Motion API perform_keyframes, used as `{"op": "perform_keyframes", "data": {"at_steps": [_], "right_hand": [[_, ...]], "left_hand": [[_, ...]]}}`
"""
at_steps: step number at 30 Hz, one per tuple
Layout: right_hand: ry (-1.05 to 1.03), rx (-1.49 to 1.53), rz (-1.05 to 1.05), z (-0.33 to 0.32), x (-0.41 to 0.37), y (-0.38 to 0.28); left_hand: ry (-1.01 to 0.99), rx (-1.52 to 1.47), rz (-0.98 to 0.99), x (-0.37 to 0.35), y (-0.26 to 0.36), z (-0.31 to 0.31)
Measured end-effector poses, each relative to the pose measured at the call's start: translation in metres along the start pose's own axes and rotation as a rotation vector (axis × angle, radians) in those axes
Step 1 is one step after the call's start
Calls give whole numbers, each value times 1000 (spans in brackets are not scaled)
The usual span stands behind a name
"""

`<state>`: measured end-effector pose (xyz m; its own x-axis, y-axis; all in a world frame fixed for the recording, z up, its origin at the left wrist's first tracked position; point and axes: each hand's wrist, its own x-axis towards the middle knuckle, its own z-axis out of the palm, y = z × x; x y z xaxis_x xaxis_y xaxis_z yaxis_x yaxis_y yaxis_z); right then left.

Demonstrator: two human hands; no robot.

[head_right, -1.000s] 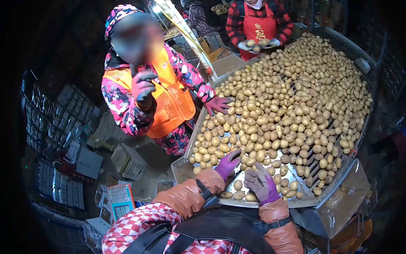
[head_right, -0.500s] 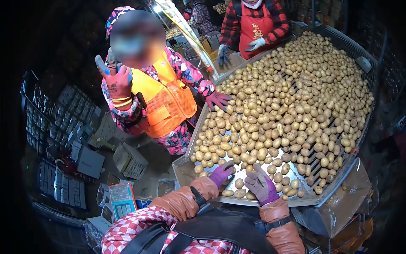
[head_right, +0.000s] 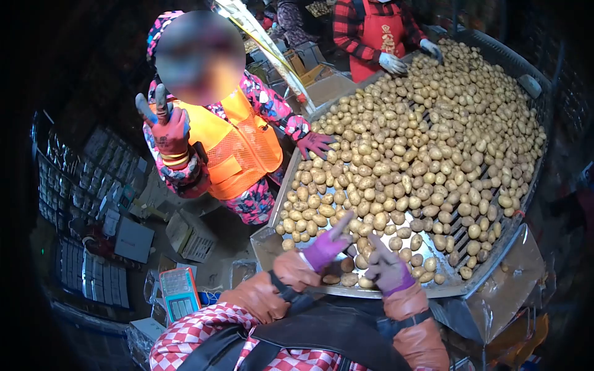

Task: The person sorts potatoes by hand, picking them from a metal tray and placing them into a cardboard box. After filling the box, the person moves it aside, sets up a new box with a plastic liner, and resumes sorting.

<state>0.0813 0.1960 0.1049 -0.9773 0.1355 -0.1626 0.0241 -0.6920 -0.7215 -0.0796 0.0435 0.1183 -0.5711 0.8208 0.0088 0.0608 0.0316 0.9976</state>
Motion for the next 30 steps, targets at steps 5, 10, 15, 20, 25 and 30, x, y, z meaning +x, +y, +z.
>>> {"op": "perform_keyframes", "data": {"at_steps": [5, 10, 15, 20, 25, 30], "right_hand": [[-487, 465, 104, 71, 33, -93], [-573, 267, 153, 102, 52, -103], [-236, -192, -108, 99, 40, -82], [-252, 482, -47, 29, 38, -57], [-171, 381, -1, 5, 35, -22], [-116, 590, 35, -14, 16, -9]], "left_hand": [[-328, 286, 208, -9, 166, -24], [-206, 228, 112, -13, 152, -35], [-291, 213, 101, -1, 140, -32], [-707, -383, 794, 26, 218, -34], [-438, -445, 485, 20, 198, -20], [-220, -192, 67, 46, 83, -27]]}}
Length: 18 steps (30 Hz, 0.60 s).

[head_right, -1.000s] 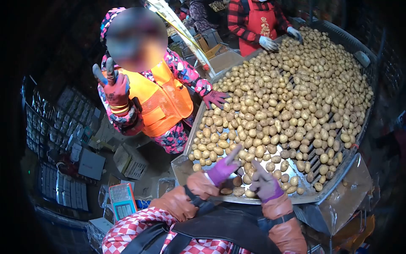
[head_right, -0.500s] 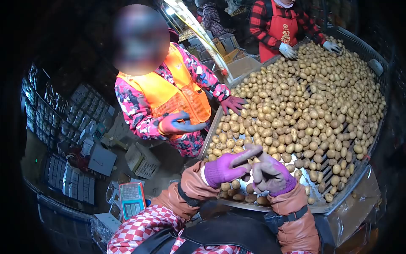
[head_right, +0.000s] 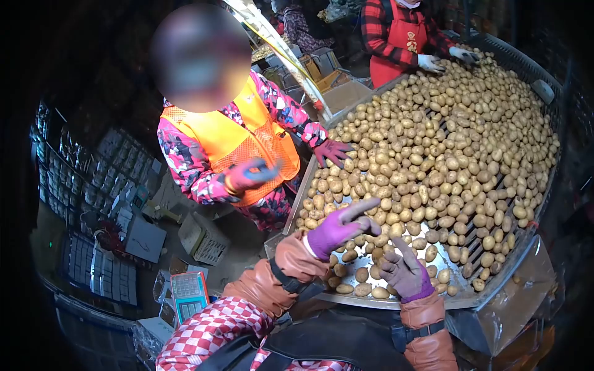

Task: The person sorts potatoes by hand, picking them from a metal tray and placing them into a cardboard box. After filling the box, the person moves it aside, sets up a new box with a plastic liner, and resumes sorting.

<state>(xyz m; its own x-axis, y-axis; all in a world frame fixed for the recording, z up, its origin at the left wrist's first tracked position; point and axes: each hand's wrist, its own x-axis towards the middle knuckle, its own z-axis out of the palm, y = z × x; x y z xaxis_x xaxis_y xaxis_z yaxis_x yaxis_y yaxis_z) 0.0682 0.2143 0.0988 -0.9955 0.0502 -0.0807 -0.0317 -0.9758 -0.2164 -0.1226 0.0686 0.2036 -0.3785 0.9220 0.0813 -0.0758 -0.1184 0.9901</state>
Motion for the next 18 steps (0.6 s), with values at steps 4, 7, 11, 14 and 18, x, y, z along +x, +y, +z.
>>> {"op": "perform_keyframes", "data": {"at_steps": [4, 7, 11, 14, 18], "right_hand": [[33, 90, 29, -23, -12, 7], [58, 135, 69, -21, -14, 11], [72, 136, 120, -28, -10, 23], [78, -47, 69, -17, -7, 22], [-537, -943, 53, 100, 6, -10]], "left_hand": [[205, 520, -328, -21, -107, -40], [348, 1099, -254, -38, -153, -72], [257, 1393, -674, -60, -161, -69], [268, 1378, -495, -90, -201, -63], [139, 1365, -488, -120, -189, -52]]}}
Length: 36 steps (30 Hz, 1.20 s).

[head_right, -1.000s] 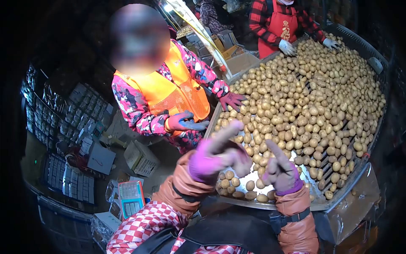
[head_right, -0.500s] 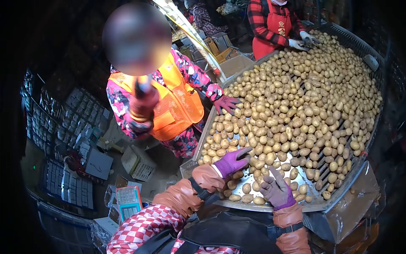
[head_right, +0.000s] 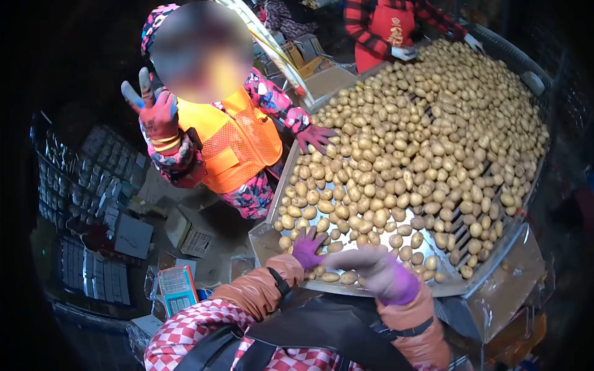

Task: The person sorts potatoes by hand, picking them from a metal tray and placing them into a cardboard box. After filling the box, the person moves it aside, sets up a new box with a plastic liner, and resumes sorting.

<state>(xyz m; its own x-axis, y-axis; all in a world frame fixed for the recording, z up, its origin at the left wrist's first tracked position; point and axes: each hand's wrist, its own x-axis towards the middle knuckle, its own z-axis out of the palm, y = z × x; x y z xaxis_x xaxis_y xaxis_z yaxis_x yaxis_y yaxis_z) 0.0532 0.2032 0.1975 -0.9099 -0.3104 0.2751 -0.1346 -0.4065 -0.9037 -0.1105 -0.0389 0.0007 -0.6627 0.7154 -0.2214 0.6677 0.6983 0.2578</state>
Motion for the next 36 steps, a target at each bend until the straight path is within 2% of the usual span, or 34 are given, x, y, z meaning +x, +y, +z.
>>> {"op": "perform_keyframes", "data": {"at_steps": [2, 5, 8, 9, 12, 13, 15, 17, 18, 19, 20, 23, 25, 28, 30, 31, 33, 35, 36], "right_hand": [[-328, -238, -26, 46, 36, -74], [854, -638, -286, 5, 33, -21], [702, -648, -235, 43, 38, -33], [393, -1503, -260, 32, 26, -37], [893, -1258, -185, -4, 13, 18], [916, -1277, -143, -20, 4, 41], [802, -970, 2, -8, -2, 51], [698, -635, 115, 9, 6, 34], [696, -692, -76, 13, 14, 22], [686, -745, -291, 25, 32, -12], [529, -729, -525, 30, 50, -39], [441, -840, -352, 24, 105, -53], [332, -668, -655, 34, 121, -70], [293, -683, -632, 45, 120, -74], [351, -794, -597, 32, 114, -68], [382, -829, -584, 31, 112, -74], [241, -966, -711, 46, 102, -101], [280, -881, -706, 43, 103, -107], [315, -853, -700, 40, 102, -106]], "left_hand": [[30, -45, -23, -7, 2, 3], [-7, -97, -50, -8, 5, 4], [-30, -54, -39, -11, 5, 4], [4, -46, -55, -12, 3, 14], [24, -63, -82, -12, 12, 12], [62, -58, -74, -16, 19, 5], [129, -49, -36, -18, 39, -7], [115, 2, 61, -12, 44, 7], [97, 31, 102, -14, 46, 17], [83, 80, 54, -13, 49, 23], [148, -25, 13, -15, 55, 14], [65, 13, 22, 2, 53, 4], [114, 16, 29, 14, 53, 0], [123, 15, 23, 16, 27, 5], [236, -11, 44, 9, 9, 1], [325, -73, 20, 2, 25, -27], [174, -7, -124, 9, 9, 22], [37, 73, -222, 35, -2, 62], [260, -152, 70, 3, 39, -18]]}}
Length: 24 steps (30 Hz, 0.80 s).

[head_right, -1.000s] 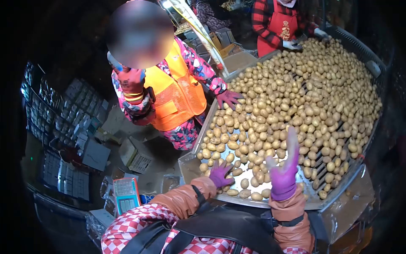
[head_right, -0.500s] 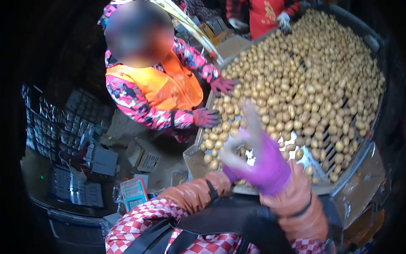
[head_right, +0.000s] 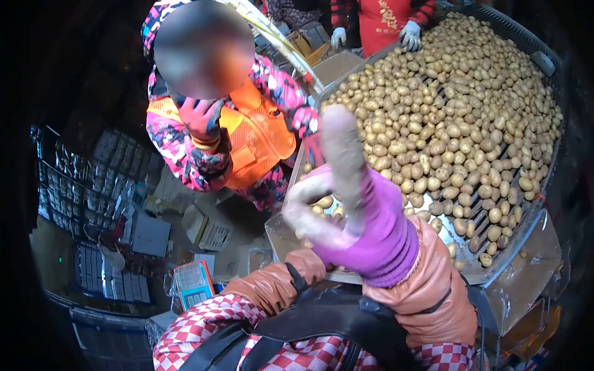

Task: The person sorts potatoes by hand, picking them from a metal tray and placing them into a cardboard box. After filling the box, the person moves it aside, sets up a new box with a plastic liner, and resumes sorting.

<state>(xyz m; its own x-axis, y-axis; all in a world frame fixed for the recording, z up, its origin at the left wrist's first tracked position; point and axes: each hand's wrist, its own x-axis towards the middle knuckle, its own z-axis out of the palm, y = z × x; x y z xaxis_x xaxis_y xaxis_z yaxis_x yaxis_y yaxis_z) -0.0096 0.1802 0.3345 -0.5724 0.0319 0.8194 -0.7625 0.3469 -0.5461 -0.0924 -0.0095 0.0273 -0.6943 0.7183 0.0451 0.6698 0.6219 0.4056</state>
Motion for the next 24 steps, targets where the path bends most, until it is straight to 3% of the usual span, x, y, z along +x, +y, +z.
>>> {"op": "perform_keyframes", "data": {"at_steps": [4, 6, 8, 10, 13, 16, 19, 22, 23, 24], "right_hand": [[-11, -38, -6, -8, -11, -3], [22, -55, 60, -9, -17, 6], [52, -50, -25, -9, -23, -1], [156, -53, 77, -6, -30, 9], [145, -87, 108, -1, -39, 19], [144, -41, 231, 9, -57, 24], [117, 13, 586, 32, -113, 59], [87, 154, 916, 51, -169, 77], [70, 197, 1049, 52, -184, 78], [126, 297, 1044, 58, -217, 90]], "left_hand": [[-35, 41, 28, -27, 19, 4], [-20, 47, 62, 1, 16, 3], [-74, 66, 40, -9, 7, 13], [-19, 41, 51, 3, 10, 0], [63, 21, 72, -1, 13, -18], [-25, -120, 20, -8, -8, 16], [-105, -153, 15, -8, -20, 49], [-127, -14, -3, -8, 15, 17], [-118, 101, 89, -6, 7, 27], [-112, 88, 139, -4, 2, 25]]}}
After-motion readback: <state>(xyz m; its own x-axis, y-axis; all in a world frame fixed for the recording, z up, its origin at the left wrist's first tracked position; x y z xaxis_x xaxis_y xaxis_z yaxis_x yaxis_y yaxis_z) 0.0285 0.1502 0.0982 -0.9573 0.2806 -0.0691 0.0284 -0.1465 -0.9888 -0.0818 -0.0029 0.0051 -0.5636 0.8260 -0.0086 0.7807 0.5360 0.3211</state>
